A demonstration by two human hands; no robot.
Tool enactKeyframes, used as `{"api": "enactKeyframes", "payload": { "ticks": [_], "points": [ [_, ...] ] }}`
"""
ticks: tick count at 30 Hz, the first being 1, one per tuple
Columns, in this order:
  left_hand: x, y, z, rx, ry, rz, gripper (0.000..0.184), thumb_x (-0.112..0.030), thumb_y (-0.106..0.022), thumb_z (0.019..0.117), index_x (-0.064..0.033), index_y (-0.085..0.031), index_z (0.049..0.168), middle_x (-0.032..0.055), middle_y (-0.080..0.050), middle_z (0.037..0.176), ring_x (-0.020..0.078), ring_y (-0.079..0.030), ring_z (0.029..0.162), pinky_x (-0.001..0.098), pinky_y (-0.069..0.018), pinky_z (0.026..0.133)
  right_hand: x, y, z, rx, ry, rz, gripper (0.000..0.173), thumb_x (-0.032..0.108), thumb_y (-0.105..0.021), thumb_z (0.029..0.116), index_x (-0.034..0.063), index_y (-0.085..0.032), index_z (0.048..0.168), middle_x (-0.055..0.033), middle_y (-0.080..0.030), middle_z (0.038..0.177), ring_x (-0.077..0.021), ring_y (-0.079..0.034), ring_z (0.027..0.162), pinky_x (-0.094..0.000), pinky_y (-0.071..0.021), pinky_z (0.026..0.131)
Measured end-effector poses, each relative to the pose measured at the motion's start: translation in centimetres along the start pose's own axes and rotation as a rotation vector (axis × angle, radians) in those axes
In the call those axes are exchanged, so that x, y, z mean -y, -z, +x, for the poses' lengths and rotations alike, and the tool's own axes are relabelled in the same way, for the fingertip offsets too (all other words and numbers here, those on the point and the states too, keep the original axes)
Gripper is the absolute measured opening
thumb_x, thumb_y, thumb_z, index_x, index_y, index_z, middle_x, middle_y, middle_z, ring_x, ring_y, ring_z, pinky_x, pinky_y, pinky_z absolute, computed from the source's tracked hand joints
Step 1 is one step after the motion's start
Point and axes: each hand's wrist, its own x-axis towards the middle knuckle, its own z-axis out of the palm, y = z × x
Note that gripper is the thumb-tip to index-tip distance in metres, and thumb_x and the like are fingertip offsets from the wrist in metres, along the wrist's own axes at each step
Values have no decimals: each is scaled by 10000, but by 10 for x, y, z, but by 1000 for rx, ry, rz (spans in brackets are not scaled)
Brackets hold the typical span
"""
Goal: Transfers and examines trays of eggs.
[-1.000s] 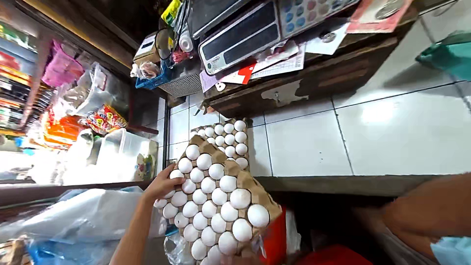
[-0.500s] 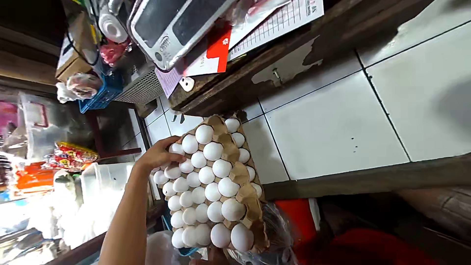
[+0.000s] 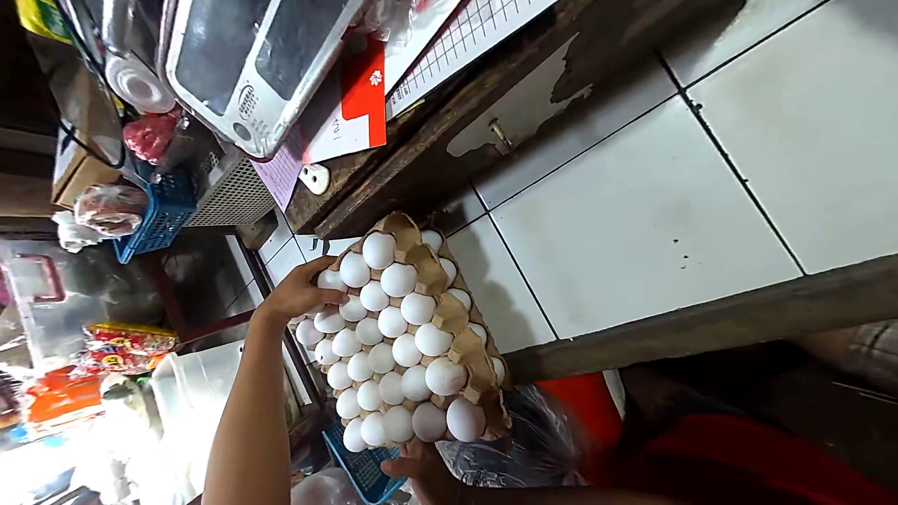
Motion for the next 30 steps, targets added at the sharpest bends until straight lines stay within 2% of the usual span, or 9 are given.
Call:
{"api": "enactKeyframes", "payload": {
  "ticks": [5,12,18,20,23,25,27,28,30],
  "points": [
    [-6,-5,11,-6,33,74,551,59,-733,847,35,-550,1367,256,-634,1213,310,-620,1082,502,-479,972,-3,9,7,33,12,-22,743,9,-673,820,-116,-319,1461,-246,-423,1480,-212,-414,1396,-290,-329,1171],
    [-10,-13,25,-20,33,38,581,83,-667,864,65,-486,1415,324,-508,1382,389,-516,1257,533,-400,1066,7,11,4,-7,-75,29,728,-32,-622,845,-75,-289,1490,-240,-363,1526,-228,-372,1418,-310,-306,1175],
    [2,-20,23,-83,-19,-25,652,58,-662,857,47,-442,1471,323,-442,1476,418,-456,1351,548,-359,1120,20,12,-12,-89,-164,91,876,-93,-604,868,20,-102,1578,-226,-169,1649,-291,-258,1525,-370,-311,1213],
    [9,-29,17,-166,-40,4,647,-48,-662,872,-23,-465,1487,288,-467,1480,422,-485,1338,585,-399,1083,35,22,-25,-110,-249,-39,760,-47,-601,927,-33,-171,1553,-260,-312,1587,-288,-406,1437,-372,-379,1152],
    [19,-40,-2,-372,-114,71,585,-106,-708,944,-2,-491,1477,285,-410,1541,465,-417,1403,660,-340,1111,75,48,-53,-46,-340,-394,365,18,-539,1005,-148,-492,1326,-251,-586,1255,-258,-589,1105,-382,-470,996],
    [43,-52,-22,-582,-100,-22,550,-151,-679,977,27,-492,1463,277,-410,1552,444,-392,1438,626,-312,1156,109,67,-73,11,-194,-638,203,21,-523,993,-134,-613,1088,-154,-643,980,-160,-615,867,-330,-516,855],
    [81,-75,-41,-755,34,-255,549,-172,-601,1024,71,-430,1485,308,-428,1526,434,-414,1422,575,-329,1163,139,82,-74,0,126,-813,163,42,-546,965,-87,-638,1002,-71,-658,908,-73,-621,827,-276,-523,812],
    [100,-93,-48,-808,136,-385,548,-190,-560,1047,85,-401,1494,327,-455,1492,431,-458,1378,556,-365,1134,152,84,-65,-44,273,-876,180,59,-552,958,-82,-633,1033,-72,-657,951,-63,-617,865,-260,-515,821],
    [125,-127,-61,-789,362,-620,548,-260,-468,1095,97,-374,1500,358,-485,1443,431,-514,1318,541,-408,1092,175,78,-37,-137,373,-956,362,90,-552,987,-142,-551,1265,-228,-610,1213,-198,-612,1083,-329,-499,957]
  ]
}}
